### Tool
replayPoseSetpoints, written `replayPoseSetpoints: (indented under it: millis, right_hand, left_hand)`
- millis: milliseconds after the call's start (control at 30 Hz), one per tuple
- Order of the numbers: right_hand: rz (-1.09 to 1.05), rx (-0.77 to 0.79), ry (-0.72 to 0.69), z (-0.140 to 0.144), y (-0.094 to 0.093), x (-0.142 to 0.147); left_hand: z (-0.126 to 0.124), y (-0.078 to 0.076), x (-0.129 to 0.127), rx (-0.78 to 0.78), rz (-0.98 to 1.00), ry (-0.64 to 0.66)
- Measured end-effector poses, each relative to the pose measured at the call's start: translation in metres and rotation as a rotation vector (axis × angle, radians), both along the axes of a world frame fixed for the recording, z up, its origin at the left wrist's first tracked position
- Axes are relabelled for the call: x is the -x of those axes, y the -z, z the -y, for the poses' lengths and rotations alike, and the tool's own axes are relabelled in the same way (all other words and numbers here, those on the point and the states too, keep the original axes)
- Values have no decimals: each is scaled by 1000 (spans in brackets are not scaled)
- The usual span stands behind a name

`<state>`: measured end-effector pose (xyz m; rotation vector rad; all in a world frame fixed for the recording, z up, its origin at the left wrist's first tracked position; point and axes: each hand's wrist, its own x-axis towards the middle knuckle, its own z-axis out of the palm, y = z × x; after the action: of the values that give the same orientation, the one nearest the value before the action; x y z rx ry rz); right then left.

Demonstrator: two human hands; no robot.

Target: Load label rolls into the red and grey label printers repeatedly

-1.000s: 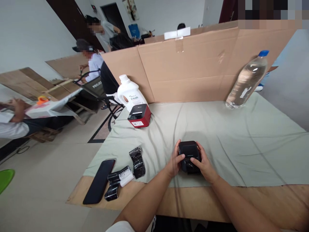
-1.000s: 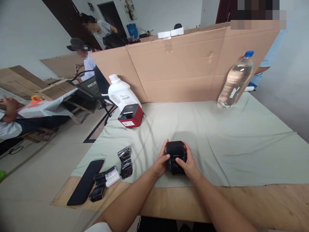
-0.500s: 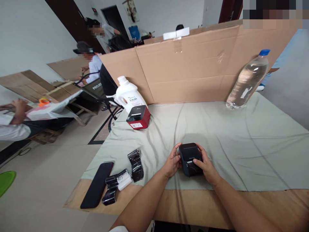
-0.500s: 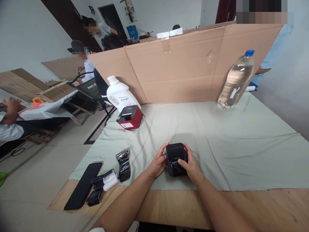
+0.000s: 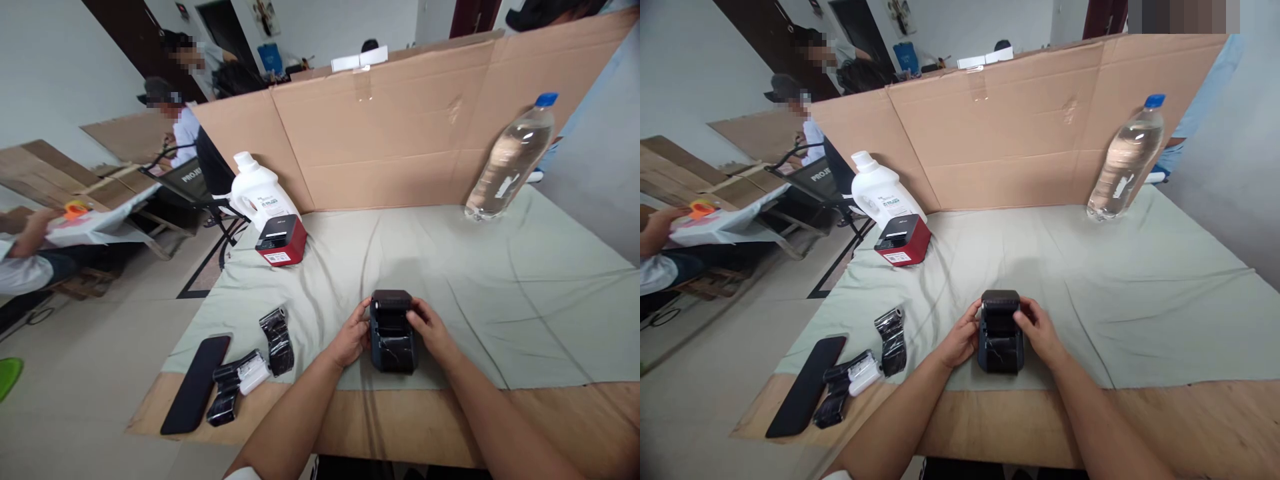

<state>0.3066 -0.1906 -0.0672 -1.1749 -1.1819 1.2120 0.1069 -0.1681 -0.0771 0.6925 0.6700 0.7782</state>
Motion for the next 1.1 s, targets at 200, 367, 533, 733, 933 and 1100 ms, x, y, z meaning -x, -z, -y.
replayPoseSetpoints:
  millis: [200,367,533,733,933,1100]
  right_hand:
    - [321,7,227,-3,8,-3]
    - [471,-14,274,-3,14,-2]
    - [627,-39,268,-4,17,-1]
    - [761,-42,244,-7,20,1]
    - [793,-49,252,-7,19,3]
    - [810,-66,272,-7,20,3]
  left_hand:
    - [8,6,-2,-28,-38,107]
    - [4,7,3,-301,-255,127]
    - [0,-2,3,-523,-590,61]
    - [3,-5,0,-758,-917,-90]
    - [-1,-3,4,-902,-1056,-294]
    - [8,-27,-5,-1159,-1021,-353]
